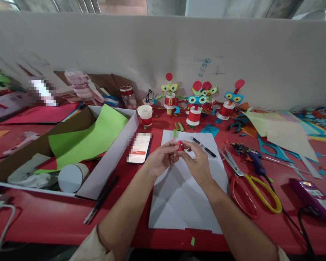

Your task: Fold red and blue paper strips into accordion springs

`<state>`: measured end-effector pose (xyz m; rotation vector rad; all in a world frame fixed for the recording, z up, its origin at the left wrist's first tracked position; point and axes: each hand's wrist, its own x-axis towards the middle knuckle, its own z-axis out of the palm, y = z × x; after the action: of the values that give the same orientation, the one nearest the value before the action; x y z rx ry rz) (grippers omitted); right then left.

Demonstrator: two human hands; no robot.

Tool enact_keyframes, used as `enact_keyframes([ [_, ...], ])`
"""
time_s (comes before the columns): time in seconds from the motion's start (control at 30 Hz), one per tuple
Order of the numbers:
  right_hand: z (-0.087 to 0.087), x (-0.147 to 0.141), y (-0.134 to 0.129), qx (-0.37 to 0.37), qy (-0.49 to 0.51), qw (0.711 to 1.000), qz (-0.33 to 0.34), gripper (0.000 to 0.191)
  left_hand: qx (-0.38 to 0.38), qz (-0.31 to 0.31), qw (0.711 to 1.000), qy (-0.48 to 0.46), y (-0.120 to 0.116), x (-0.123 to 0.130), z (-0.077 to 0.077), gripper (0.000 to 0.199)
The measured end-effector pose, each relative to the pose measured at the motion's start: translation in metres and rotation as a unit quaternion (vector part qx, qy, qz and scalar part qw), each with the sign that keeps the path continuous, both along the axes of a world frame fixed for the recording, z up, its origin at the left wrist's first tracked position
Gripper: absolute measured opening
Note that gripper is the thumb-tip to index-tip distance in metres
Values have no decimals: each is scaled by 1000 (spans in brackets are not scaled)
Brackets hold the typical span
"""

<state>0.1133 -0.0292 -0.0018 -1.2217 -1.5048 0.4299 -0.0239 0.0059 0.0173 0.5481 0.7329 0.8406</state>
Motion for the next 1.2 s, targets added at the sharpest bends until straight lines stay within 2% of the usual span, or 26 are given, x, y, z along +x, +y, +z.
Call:
enact_keyframes([
  [0.23, 1, 0, -1, 27, -26, 999, 0, 11, 10, -1, 1000, 2, -2, 1, -1, 21],
  [0.37, -1, 0, 0, 15, -25, 1000, 2, 11, 16, 14, 1000, 2, -3, 2, -1, 24],
  [0.53, 1, 1, -1, 57, -44, 997, 0, 9, 5, 19, 999, -36, -4, 5, -3, 23],
  [0.67, 1, 0, -2, 21, -3, 1000, 4, 14, 22, 24, 998, -60, -4, 5, -4, 27],
  [0.77, -1, 0, -1, 31, 0, 999, 7, 12, 38, 17, 997, -63, -4, 4, -6, 29],
  [0.87, -3, 0, -1, 48, -1, 999, 6, 10, 23, 16, 997, -73, -3, 5, -7, 30],
  [0.97, -3, 0, 0, 27, 24, 999, 28, 15, -12, 31, 996, -85, -5, 7, -3, 23],
  [1.13, 0, 3, 0, 37, 33, 998, 45, 12, -126, 60, 983, -122, -13, 16, 8, 14],
  [1.2, 1, 4, 0, 59, 26, 998, 27, 12, -135, 61, 979, -137, -16, 19, 7, 14],
])
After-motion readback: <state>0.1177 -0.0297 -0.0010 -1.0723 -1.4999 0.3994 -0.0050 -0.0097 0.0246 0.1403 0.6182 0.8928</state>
